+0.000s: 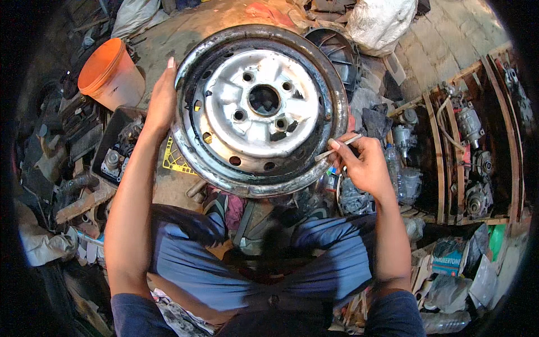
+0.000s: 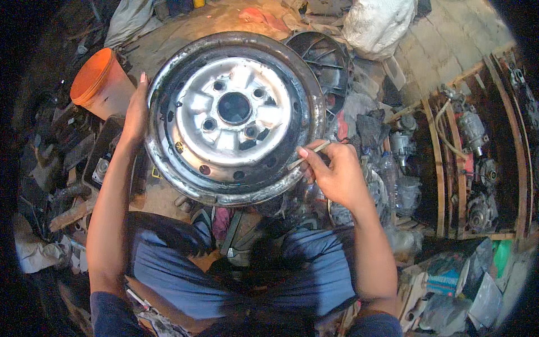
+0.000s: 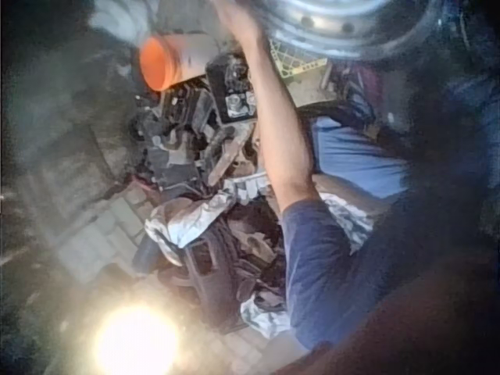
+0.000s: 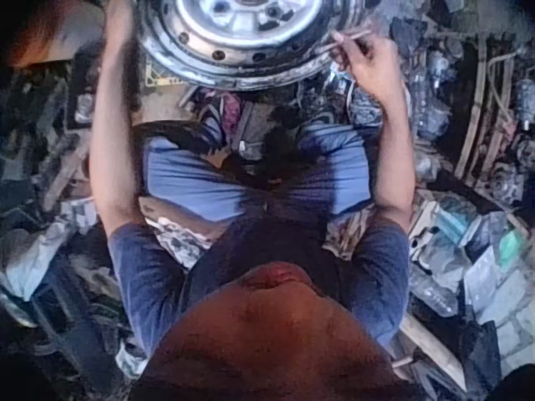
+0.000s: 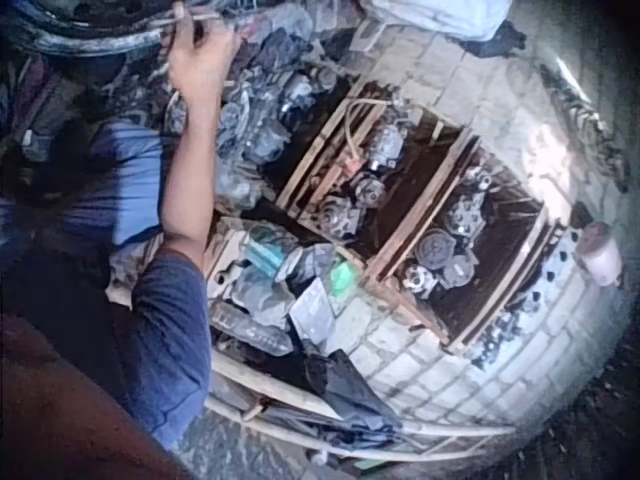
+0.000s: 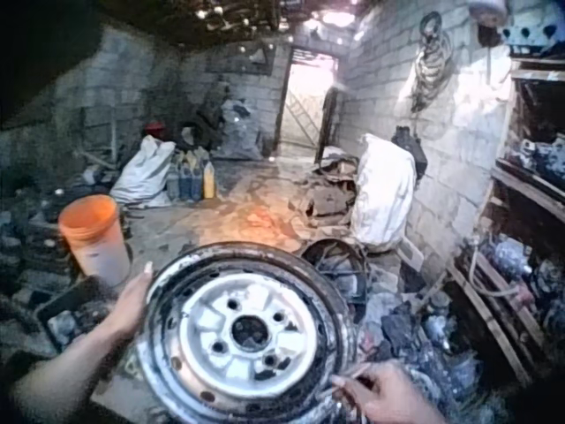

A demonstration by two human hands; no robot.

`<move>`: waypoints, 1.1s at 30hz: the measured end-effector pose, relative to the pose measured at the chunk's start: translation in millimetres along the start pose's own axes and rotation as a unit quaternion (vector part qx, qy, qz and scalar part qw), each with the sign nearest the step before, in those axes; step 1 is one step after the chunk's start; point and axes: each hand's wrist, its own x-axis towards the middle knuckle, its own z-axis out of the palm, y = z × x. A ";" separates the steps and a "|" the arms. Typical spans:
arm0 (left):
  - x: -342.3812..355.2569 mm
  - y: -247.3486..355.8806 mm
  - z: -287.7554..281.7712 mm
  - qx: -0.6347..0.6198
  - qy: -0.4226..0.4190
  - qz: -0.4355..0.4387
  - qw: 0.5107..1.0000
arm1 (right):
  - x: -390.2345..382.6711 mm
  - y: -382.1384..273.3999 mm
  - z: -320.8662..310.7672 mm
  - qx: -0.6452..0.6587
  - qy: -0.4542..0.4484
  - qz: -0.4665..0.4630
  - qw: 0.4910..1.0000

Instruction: The person pours liquid from one plastic bottle into another and then onto a metal wheel rim, subsequently using a small brush to apply the liquid around the edge of the rim.

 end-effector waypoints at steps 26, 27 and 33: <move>-0.5 -3.9 3.7 -0.006 0.007 0.005 1.000 | 40.8 -6.5 -5.2 -0.111 0.007 0.000 0.994; -0.3 -2.4 3.2 -0.019 0.001 -0.001 1.000 | 44.0 -1.4 -5.8 -0.131 0.052 -0.007 0.990; -6.6 6.4 5.5 -0.017 0.005 0.007 1.000 | 42.4 -1.5 -4.4 -0.064 -0.010 0.042 0.997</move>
